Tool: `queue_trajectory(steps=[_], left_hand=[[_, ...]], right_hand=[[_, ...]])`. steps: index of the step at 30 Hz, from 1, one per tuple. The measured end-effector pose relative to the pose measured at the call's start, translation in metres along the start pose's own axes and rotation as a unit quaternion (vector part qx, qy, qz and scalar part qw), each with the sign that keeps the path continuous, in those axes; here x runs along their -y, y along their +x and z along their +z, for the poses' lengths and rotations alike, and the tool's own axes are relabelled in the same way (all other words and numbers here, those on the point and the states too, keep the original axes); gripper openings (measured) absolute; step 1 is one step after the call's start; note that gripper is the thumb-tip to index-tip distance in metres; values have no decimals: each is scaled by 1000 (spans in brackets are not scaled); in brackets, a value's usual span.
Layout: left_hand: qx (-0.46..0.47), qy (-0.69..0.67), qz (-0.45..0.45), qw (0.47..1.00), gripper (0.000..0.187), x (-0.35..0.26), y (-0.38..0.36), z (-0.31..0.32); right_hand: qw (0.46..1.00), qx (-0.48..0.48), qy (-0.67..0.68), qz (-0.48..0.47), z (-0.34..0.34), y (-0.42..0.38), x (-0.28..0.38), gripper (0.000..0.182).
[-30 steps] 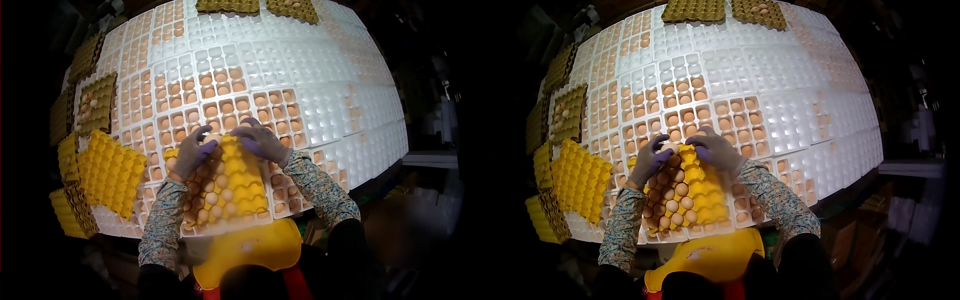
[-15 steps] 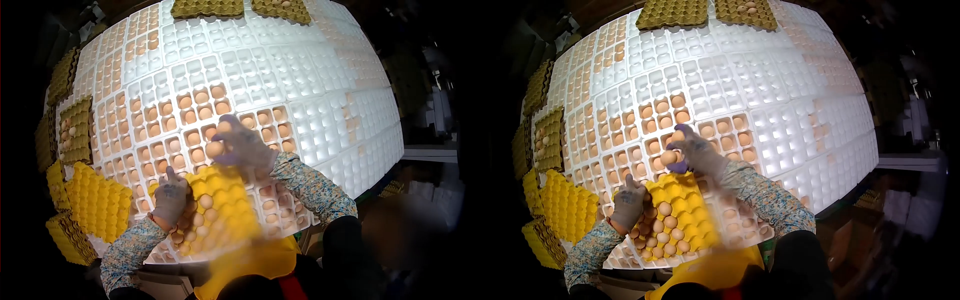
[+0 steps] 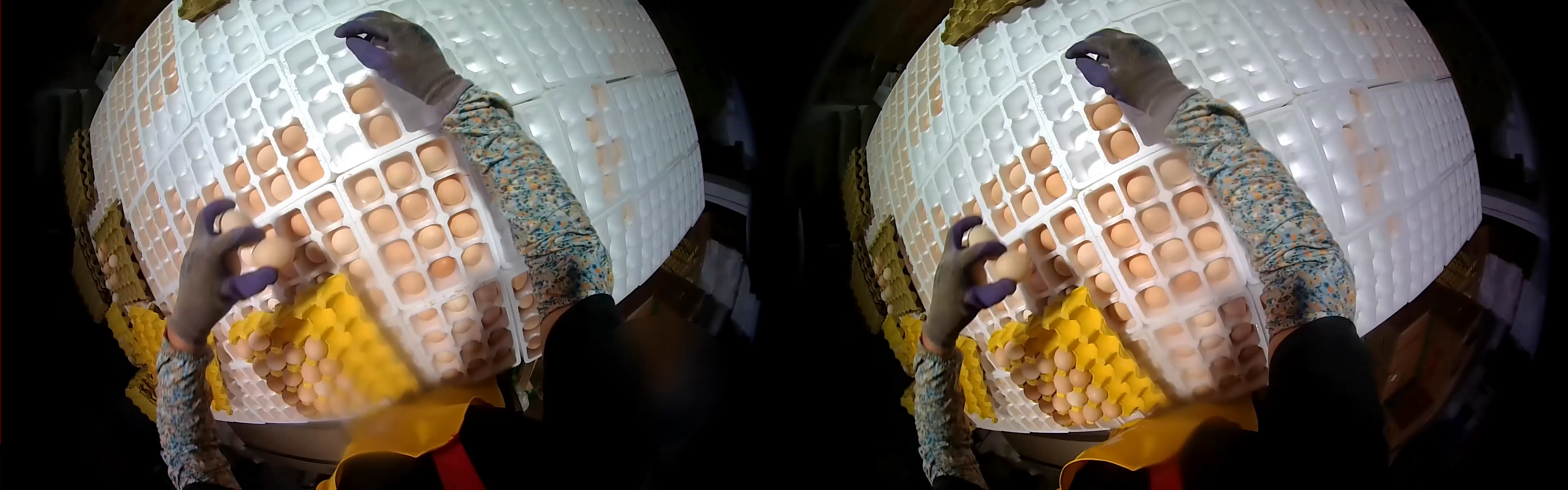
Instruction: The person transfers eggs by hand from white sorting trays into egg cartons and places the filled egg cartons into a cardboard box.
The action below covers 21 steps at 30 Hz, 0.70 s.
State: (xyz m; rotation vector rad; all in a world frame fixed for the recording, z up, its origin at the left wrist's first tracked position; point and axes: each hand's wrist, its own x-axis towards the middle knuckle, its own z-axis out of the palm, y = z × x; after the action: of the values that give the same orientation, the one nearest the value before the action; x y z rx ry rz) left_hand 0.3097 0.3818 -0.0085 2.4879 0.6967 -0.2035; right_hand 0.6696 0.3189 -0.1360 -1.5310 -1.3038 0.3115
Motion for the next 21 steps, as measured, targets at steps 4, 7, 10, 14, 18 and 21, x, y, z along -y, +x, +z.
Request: queue_trajectory(steps=[4,7,10,14,18,21], left_hand=[[-10,64,159,985,42,-4,151,50],[87,91,132,983,45,-16,182,57],[-54,21,88,994,45,-43,172,63],[-159,-97,177,966,34,-98,214,141],[-222,65,213,949,31,-108,191,148],[-246,-50,142,957,31,-72,104,111]], right_hand=[[988,-5,-152,-17,19,-40,-38,26],[984,-147,76,64,-3,-38,1,25],[905,-290,285,122,-58,-70,54,28],[848,-393,296,199,-63,-153,82,37],[900,-238,232,283,-42,-225,126,30],[886,-123,266,360,-35,-249,145,28]])
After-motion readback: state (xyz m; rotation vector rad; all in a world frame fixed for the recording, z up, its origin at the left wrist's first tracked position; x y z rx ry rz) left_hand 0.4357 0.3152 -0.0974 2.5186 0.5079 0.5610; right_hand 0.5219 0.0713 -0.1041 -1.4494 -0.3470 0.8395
